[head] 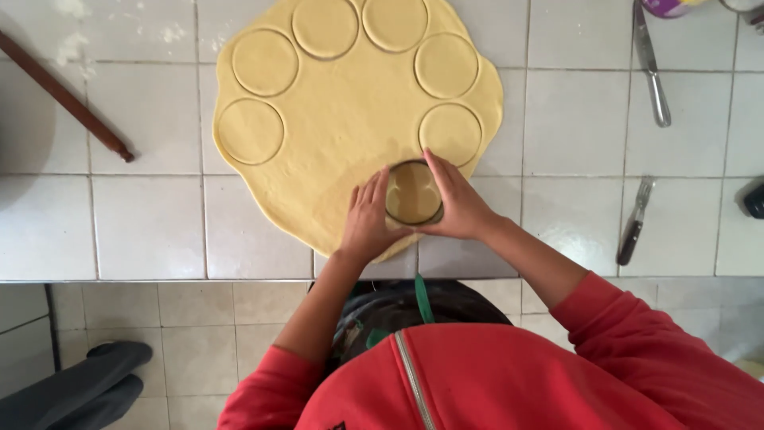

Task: Cut out circular pieces of dough from a rolled-out sheet using a round cutter.

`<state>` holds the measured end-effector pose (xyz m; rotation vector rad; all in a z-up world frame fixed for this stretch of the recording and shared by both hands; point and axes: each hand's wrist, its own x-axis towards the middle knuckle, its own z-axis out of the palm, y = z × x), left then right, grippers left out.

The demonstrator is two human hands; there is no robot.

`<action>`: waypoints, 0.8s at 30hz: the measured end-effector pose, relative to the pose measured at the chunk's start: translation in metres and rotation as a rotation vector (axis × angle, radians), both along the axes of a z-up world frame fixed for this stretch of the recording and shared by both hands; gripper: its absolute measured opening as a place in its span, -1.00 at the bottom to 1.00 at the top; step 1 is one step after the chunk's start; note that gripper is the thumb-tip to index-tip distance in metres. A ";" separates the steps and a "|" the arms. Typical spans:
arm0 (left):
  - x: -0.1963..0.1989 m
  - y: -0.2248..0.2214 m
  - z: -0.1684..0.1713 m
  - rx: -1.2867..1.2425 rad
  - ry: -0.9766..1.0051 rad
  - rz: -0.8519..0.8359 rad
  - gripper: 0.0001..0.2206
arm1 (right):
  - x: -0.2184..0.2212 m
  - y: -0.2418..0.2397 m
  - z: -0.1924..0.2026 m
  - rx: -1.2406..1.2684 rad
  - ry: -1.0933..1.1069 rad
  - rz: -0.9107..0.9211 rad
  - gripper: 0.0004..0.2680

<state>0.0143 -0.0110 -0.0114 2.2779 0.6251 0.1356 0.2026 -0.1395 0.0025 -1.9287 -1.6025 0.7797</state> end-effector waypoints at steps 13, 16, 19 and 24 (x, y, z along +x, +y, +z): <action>-0.001 0.012 -0.030 -0.101 -0.005 -0.034 0.10 | -0.012 0.000 0.007 -0.063 0.067 -0.151 -0.01; 0.001 0.015 -0.022 -0.093 -0.025 -0.034 0.10 | -0.012 0.007 0.025 -0.111 0.048 -0.156 -0.01; -0.001 0.020 0.003 -0.093 -0.068 -0.027 0.11 | -0.015 0.015 0.059 -0.127 0.012 -0.164 -0.01; -0.045 0.038 0.031 -0.026 -0.142 -0.035 0.11 | -0.054 0.022 0.062 -0.050 -0.006 -0.155 0.00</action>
